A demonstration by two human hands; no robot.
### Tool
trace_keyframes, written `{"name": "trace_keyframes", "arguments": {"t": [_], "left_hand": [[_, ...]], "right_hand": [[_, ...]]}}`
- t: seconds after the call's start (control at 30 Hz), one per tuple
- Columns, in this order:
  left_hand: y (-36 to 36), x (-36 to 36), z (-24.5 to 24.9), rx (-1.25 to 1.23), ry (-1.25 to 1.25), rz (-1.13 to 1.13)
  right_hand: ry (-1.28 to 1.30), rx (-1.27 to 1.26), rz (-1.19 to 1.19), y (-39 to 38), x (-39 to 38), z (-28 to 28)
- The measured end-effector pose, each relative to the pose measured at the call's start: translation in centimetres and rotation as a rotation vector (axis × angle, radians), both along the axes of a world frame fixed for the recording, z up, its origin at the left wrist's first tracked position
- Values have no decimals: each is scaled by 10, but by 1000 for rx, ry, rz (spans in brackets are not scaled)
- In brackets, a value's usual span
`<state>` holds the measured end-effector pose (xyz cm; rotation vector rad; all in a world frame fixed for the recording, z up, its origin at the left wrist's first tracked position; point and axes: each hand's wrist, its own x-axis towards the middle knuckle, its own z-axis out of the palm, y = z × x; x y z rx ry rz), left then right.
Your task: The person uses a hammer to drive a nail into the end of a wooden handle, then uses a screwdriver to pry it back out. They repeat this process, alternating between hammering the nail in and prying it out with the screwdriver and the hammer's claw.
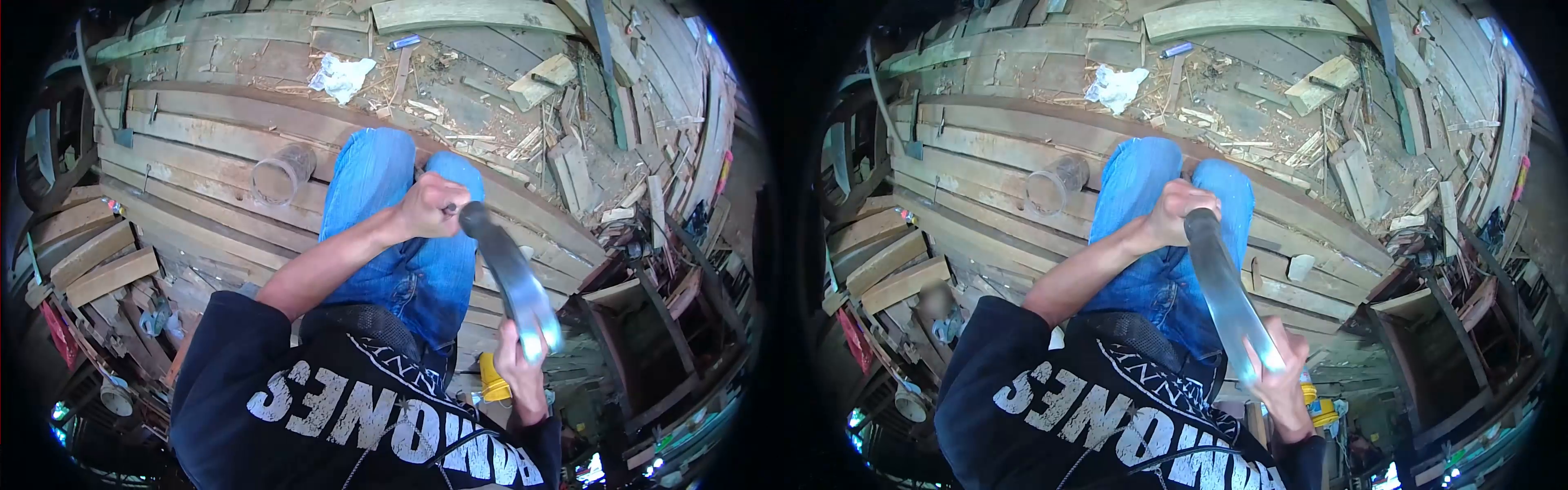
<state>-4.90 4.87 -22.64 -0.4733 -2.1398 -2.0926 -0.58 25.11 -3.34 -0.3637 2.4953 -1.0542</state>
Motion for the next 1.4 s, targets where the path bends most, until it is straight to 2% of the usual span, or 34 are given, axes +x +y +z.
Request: {"name": "trace_keyframes", "arguments": {"t": [0.03, 0.07, 0.13, 0.2, 0.23, 0.27, 0.33, 0.37, 0.4, 0.47, 0.53, 0.57, 0.6, 0.7, 0.73, 0.8, 0.87, 0.9, 0.93, 1.0, 1.03, 1.07, 1.13, 1.17, 1.2, 1.27, 1.3, 1.4], "left_hand": [[1, 2, -1, -2, -11, 6], [3, 0, -1, -7, -12, 5], [0, -4, 3, -15, -3, -6], [0, -7, 12, -11, 32, 27], [2, -6, 15, 20, 15, 60], [2, -7, 15, 23, 24, 56], [-1, -5, 13, 11, 29, 35], [-2, -2, 7, -6, 3, 17], [-2, 2, 4, -7, -14, 19], [-2, 1, 2, 12, -35, -43], [0, 3, 3, 6, -18, -11], [-1, 3, 7, 22, -8, 11], [0, 1, 10, 38, 7, 35], [-1, -1, 4, 14, -2, 34], [-2, 1, 3, -40, -12, 13], [1, -1, 7, -41, 7, 48], [7, -6, 11, 64, 35, 108], [4, -3, 15, 4, 35, 83], [3, -7, 18, 10, 49, 82], [0, -6, 19, -2, 33, 84], [0, -2, 8, 9, -8, 35], [2, 2, 6, 7, -26, 41], [3, 1, 7, 16, 3, 45], [2, 1, 1, 24, 26, 44], [4, 3, 2, 28, 34, 43], [3, 3, 8, 21, 58, 70], [1, 1, 9, -15, 118, 58], [6, 3, 3, 28, 106, 107]], "right_hand": [[-160, -88, -136, 17, 18, -6], [-207, -181, -231, 18, 26, -4], [-329, -203, -69, 23, 17, -1], [-134, 82, 19, 0, 6, -5], [-273, 150, -79, -10, 1, 1], [-264, 152, -84, -9, 0, 2], [-42, -7, -26, -2, 1, 0], [84, 83, 116, 3, 1, 2], [-81, -181, -81, 2, 4, 3], [-571, -372, -511, 16, 29, -7], [-175, 73, -54, -9, 7, -6], [-199, 116, -90, -13, 4, -5], [-189, 120, -92, -12, 1, -3], [-66, -119, -92, 12, 20, -13], [-83, -120, -90, 16, 26, -12], [127, -1, 24, 15, 31, -11], [-72, 115, -11, -17, 4, 0], [-284, 226, -20, -11, 7, -1], [-270, 231, -24, -7, 7, -1], [72, 7, 31, -4, 7, -4], [73, 76, 127, -4, -3, 8], [75, -238, -106, 22, 37, -22], [-290, -342, -505, 57, 85, -32], [-99, 126, 74, 6, 18, 3], [-77, 97, -10, -4, 22, -6], [-307, 148, -55, -7, 13, -4], [-124, 59, -104, -14, 8, -3], [19, 161, 30, 2, 22, -7]]}}
